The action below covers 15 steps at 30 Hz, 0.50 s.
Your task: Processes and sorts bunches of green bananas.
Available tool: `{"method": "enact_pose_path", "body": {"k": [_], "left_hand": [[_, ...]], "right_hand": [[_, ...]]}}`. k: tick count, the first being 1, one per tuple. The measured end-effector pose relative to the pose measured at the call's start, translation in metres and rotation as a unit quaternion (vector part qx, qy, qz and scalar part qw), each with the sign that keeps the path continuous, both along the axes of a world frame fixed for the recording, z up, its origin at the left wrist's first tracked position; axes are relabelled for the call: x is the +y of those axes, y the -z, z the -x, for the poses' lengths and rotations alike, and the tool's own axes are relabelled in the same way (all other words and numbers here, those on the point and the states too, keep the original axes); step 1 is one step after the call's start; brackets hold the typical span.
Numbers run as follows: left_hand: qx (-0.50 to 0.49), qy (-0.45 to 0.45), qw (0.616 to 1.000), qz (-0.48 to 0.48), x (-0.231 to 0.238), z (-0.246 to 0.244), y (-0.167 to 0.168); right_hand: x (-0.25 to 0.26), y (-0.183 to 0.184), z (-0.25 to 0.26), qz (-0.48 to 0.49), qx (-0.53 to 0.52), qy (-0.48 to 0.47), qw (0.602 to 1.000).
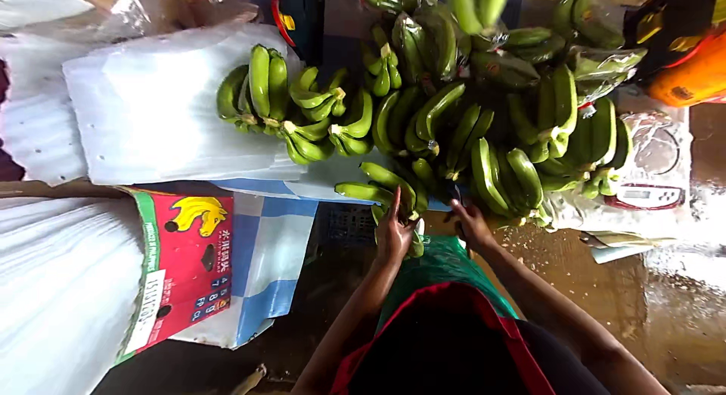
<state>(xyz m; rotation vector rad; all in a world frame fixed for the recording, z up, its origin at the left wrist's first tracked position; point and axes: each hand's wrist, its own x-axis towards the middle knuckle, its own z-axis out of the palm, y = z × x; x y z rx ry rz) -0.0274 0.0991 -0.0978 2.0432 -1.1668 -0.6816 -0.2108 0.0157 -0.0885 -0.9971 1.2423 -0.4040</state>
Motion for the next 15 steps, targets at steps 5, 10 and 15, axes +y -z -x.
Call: {"method": "enact_pose_path", "body": {"k": [5, 10, 15], "left_hand": [[0.023, 0.030, 0.996, 0.085, 0.001, -0.007, 0.002], [0.032, 0.032, 0.996, 0.072, 0.003, -0.030, -0.022], [0.062, 0.125, 0.990, 0.019, 0.009, -0.060, -0.085]], "right_hand": [[-0.004, 0.038, -0.030, 0.184, 0.060, 0.030, 0.981], [0.003, 0.014, -0.015, 0.360, 0.106, -0.054, 0.925], [-0.014, -0.079, 0.024, 0.465, 0.149, -0.147, 0.860]]}}
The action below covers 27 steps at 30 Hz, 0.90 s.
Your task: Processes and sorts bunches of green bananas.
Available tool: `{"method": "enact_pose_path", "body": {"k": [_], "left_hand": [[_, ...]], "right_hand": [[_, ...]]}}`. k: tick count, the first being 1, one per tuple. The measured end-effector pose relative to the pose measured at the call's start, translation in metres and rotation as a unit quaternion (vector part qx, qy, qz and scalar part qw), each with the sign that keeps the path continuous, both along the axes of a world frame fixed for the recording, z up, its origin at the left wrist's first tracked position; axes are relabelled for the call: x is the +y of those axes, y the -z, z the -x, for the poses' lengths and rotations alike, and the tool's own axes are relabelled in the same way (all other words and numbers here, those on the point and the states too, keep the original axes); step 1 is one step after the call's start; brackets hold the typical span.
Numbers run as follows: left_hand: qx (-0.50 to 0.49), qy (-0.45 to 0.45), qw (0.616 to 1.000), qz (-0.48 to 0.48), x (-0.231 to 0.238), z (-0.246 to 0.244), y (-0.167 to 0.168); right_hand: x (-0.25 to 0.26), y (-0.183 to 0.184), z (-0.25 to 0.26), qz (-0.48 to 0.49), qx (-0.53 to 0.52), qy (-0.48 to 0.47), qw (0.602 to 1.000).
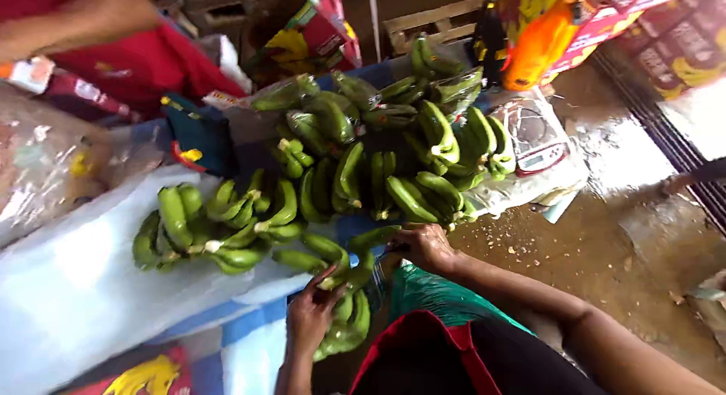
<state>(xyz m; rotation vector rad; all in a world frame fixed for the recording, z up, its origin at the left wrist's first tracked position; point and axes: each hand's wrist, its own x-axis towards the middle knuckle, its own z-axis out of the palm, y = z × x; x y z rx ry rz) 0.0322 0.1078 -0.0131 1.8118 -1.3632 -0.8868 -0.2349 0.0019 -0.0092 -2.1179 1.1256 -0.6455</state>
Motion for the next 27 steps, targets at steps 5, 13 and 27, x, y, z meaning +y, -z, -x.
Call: {"method": "enact_pose_path", "body": {"k": [5, 13, 27], "left_hand": [[-0.023, 0.128, 0.991, 0.016, -0.004, -0.021, -0.051], [-0.045, 0.081, 0.994, 0.051, -0.047, -0.056, -0.152], [-0.414, 0.181, 0.869, -0.201, -0.316, -0.162, -0.159]], "right_hand": [[-0.011, -0.048, 0.054, 0.032, -0.086, 0.015, 0.996], [0.016, -0.078, 0.137, -0.052, -0.045, 0.198, 0.978], [0.077, -0.081, 0.156, -0.041, -0.115, 0.303, 0.945]]}}
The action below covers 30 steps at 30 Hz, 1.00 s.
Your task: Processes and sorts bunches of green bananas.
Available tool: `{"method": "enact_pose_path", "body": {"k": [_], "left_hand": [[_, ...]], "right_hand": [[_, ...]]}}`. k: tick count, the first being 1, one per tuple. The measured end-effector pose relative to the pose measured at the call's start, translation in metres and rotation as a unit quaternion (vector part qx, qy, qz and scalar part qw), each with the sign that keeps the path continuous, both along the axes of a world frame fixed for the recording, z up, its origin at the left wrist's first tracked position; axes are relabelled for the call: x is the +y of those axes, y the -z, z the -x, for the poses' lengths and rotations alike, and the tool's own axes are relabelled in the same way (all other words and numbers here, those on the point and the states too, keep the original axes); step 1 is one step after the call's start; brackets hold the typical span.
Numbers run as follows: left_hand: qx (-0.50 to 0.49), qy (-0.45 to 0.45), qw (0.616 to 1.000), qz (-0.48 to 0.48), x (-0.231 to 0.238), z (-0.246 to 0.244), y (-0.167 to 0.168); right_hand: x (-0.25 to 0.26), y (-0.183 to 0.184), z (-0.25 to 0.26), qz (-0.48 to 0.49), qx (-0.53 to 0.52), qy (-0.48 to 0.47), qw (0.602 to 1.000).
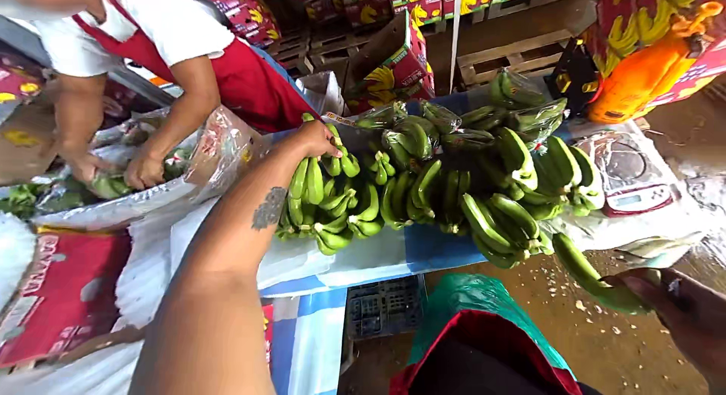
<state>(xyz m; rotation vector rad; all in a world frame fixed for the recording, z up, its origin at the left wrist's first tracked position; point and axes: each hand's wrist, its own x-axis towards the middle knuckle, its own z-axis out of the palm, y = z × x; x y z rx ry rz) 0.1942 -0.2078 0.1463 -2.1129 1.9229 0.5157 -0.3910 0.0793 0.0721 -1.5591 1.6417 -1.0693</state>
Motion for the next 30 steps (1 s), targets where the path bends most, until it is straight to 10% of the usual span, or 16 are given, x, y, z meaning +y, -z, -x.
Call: {"method": "enact_pose_path", "body": {"k": [6, 10, 18, 30], "left_hand": [[0.015, -0.015, 0.999, -0.027, -0.033, -0.026, 0.069], [0.201, -0.060, 0.971, 0.113, 0.005, -0.044, 0.019], [0.593, 0.000, 0.679, 0.433, 0.142, -0.024, -0.026], [0.764, 0.097, 0.621, 0.147, 0.159, 0.226, -0.018]], "right_hand": [[0.025, -0.004, 0.002, -0.042, 0.014, 0.041, 0.998], [0.024, 0.006, -0.003, -0.054, -0.009, 0.039, 0.998], [-0.026, 0.017, -0.039, -0.016, 0.015, -0.065, 0.998], [-0.049, -0.024, 0.034, -0.038, -0.024, -0.070, 0.997]]}}
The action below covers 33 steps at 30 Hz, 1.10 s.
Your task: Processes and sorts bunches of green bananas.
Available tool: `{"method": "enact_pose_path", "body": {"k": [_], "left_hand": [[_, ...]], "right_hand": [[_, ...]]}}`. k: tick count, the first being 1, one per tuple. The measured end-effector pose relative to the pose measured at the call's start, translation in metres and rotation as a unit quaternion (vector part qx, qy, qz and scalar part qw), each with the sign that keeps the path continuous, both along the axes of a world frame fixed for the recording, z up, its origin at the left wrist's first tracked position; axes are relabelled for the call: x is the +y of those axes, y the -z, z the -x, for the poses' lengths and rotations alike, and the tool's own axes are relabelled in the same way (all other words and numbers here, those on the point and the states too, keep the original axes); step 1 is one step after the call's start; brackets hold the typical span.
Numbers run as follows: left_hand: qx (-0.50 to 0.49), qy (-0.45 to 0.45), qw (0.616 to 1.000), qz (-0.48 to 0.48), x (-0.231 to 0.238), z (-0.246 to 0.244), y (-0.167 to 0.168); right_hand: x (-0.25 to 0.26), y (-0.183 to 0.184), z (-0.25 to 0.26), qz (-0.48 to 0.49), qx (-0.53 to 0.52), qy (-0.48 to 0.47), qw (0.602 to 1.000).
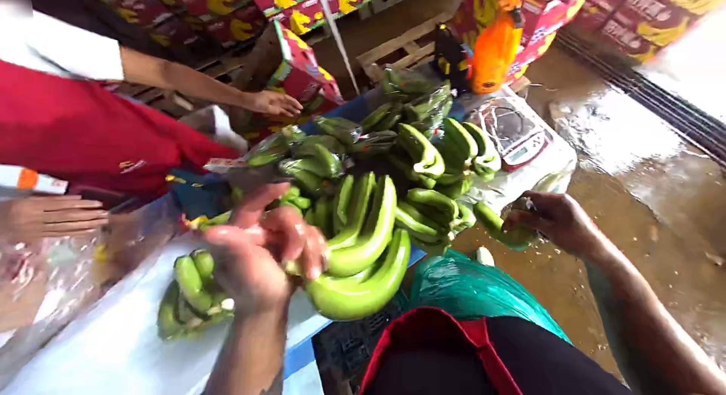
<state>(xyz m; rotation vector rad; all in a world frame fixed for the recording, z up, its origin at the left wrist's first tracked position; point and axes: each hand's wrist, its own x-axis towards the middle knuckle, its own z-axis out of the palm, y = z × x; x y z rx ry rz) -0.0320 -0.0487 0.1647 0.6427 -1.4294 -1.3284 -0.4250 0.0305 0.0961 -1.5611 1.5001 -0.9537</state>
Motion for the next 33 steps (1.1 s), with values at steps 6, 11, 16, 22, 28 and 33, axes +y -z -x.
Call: {"method": "enact_pose_path", "body": {"k": [6, 11, 16, 22, 28, 33], "left_hand": [[-0.028, 0.033, 0.999, -0.001, -0.052, 0.204, 0.029], [-0.101, -0.017, 0.994, 0.034, -0.139, 0.362, 0.082], [-0.210, -0.111, 0.961, 0.146, -0.199, 0.456, 0.166], [-0.167, -0.145, 0.951, 0.217, -0.204, 0.477, 0.211], [-0.238, -0.154, 0.947, 0.152, -0.178, 0.442, 0.183], [-0.287, -0.184, 0.940, 0.018, -0.100, 0.422, 0.160]], "right_hand": [[0.018, 0.024, 0.108, -0.057, 0.025, 0.069, 0.996], [0.040, 0.065, 0.213, -0.100, -0.024, 0.102, 0.989], [0.042, 0.087, 0.293, -0.149, -0.029, 0.108, 0.983], [0.024, 0.097, 0.355, -0.143, -0.023, 0.099, 0.985], [-0.008, 0.106, 0.368, -0.115, -0.044, 0.082, 0.989], [-0.038, 0.106, 0.358, -0.086, -0.072, 0.006, 0.994]]}}
